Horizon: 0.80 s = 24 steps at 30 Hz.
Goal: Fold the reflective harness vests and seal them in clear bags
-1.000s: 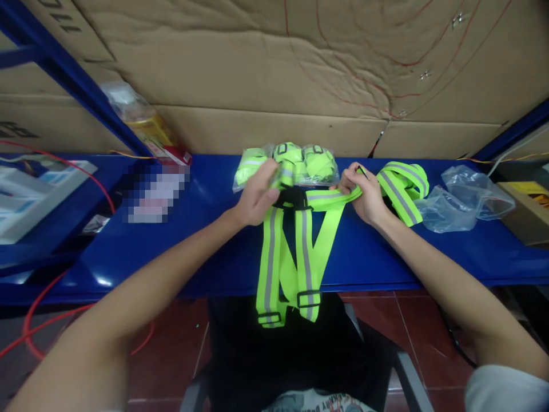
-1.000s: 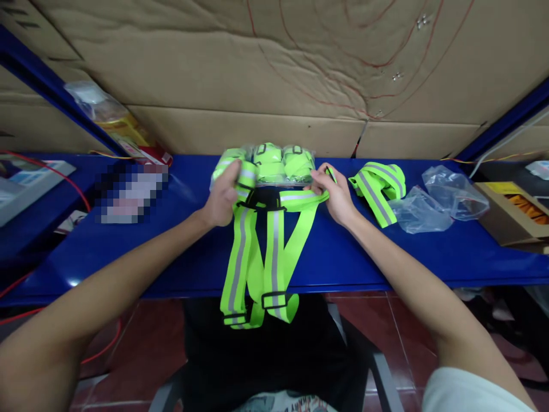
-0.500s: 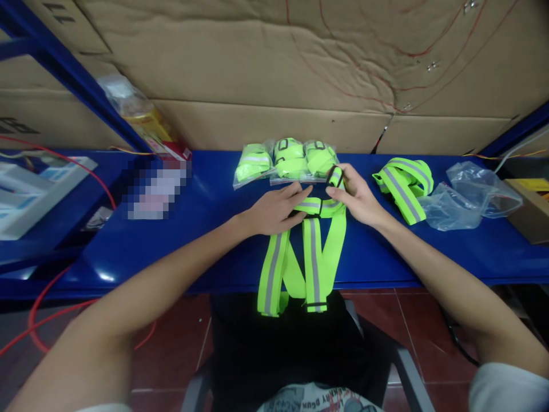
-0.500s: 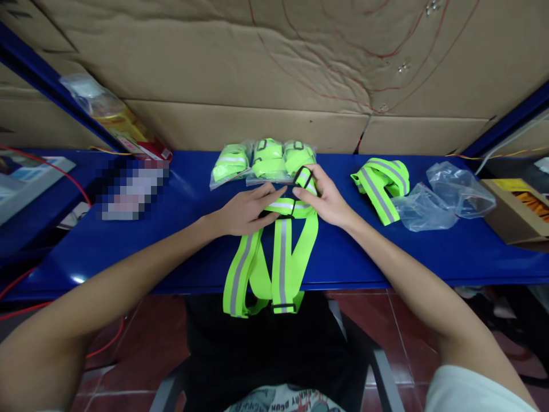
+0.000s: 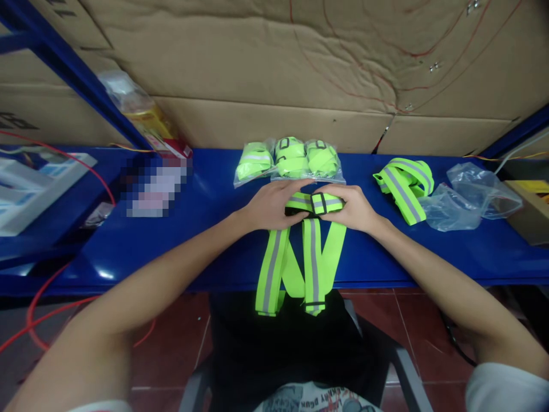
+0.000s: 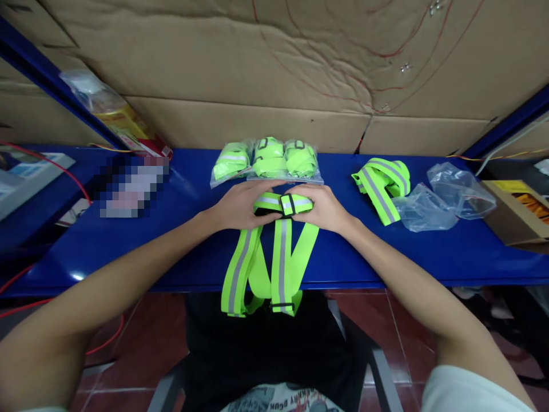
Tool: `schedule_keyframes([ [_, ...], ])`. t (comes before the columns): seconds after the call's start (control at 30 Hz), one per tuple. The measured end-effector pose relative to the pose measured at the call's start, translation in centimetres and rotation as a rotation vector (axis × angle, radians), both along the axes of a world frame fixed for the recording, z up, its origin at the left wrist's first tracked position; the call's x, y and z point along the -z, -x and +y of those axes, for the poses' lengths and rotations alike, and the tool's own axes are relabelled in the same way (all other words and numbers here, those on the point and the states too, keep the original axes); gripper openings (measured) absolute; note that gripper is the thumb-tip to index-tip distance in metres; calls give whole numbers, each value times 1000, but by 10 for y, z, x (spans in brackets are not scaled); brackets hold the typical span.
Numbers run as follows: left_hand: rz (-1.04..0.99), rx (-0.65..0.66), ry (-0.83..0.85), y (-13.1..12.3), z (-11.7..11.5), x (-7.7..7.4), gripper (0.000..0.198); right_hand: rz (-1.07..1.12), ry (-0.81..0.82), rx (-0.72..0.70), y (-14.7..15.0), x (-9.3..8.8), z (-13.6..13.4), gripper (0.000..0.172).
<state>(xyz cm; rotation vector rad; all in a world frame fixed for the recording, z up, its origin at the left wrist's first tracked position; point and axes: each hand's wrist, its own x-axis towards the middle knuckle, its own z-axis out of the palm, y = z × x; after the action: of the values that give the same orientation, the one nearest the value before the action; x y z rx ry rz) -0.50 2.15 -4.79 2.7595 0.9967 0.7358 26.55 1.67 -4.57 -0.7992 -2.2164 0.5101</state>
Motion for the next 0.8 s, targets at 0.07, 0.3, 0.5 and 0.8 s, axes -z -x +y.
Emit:
schedule_keyframes([
  [0.07,19,-16,32,2,1,-4,79,-24,-8,-18,-3,-5,0,35],
  [0.3,39,13,-54,4,12,2,67,-94,6,23,-11,-11,3,54],
  [0.5,-85,90,-322,-2,5,0,64,-128,61,48,-9,-6,7,64],
  [0.8,-205,44,-248,-27,-13,4,31,-87,12,1,0,-7,1,76],
])
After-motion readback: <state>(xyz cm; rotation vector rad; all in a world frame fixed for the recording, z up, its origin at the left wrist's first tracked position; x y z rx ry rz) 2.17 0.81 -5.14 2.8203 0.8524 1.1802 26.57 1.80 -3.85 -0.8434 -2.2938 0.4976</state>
